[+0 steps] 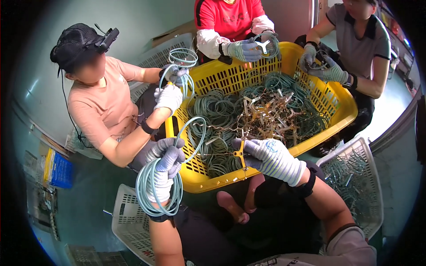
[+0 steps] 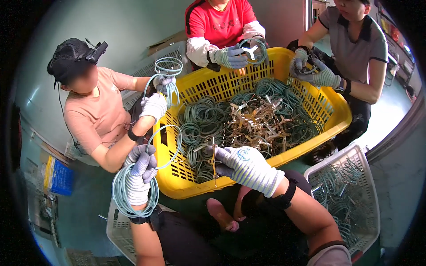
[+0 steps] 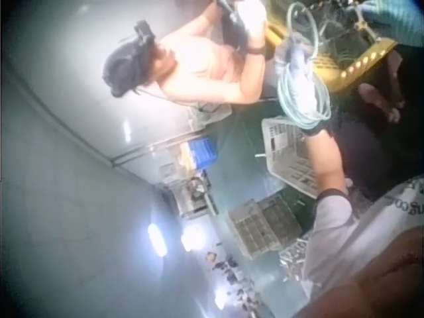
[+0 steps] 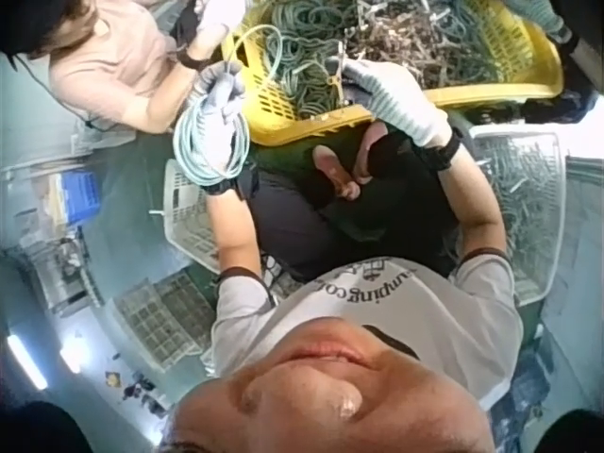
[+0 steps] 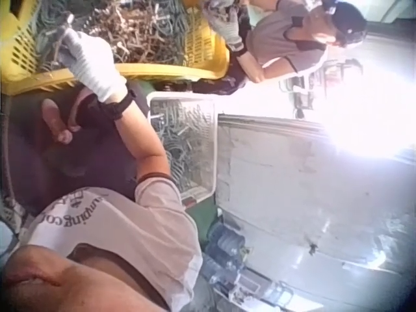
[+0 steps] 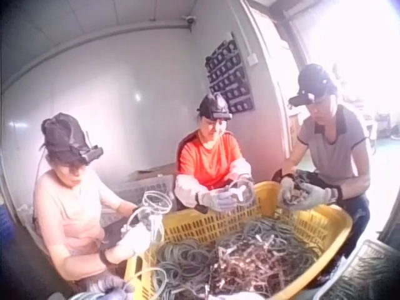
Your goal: Sorting and assembling metal wire coils and frames into baskets on a manufacturing floor.
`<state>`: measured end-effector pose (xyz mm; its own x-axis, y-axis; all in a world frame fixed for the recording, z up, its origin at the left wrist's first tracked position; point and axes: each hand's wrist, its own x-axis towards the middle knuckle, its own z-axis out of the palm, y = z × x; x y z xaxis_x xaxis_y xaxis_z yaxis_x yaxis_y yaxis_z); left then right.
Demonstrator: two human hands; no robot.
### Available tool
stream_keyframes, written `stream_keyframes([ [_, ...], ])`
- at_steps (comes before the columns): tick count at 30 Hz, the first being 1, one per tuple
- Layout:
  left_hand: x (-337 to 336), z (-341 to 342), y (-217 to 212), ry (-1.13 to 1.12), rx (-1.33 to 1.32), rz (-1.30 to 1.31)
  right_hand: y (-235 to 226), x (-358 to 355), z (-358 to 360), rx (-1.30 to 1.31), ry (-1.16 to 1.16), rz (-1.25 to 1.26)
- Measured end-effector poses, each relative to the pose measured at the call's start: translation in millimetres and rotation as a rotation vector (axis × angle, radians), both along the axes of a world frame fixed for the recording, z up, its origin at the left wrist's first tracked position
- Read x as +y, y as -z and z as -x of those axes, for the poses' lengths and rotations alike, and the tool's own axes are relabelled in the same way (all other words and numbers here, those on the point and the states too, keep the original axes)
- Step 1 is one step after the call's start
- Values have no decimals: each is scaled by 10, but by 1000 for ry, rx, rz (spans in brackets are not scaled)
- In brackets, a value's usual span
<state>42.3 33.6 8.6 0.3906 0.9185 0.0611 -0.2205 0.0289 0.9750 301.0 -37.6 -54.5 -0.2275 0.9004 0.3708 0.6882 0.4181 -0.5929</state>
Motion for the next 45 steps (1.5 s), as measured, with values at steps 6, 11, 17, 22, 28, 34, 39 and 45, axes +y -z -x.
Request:
stream_keyframes([
  [6, -127, -23, -10, 43, 119, -125, 117, 29, -14, -96, 116, -92],
  [11, -130, -99, 63, 19, 192, -229, 223, 25, -20, 108, 204, -136],
  [17, -193, -218, 205, 127, 58, -261, 141, 4, -17, 127, 309, -214],
  [22, -73, -202, 196, 280, 232, -211, 148, 13, 14, 762, 57, 149],
  [28, 4, -151, 99, -84, 621, -817, 37, -54, -8, 845, -35, 300],
  [34, -28, -148, 13, -78, 528, -678, -47, -93, 80, 1040, -38, 334],
  [39, -78, -225, 35, -148, 335, -535, -114, -114, 75, 1129, -37, 425],
  [45, -227, -404, 82, 61, -175, 127, -111, -133, 163, 1249, -57, 574],
])
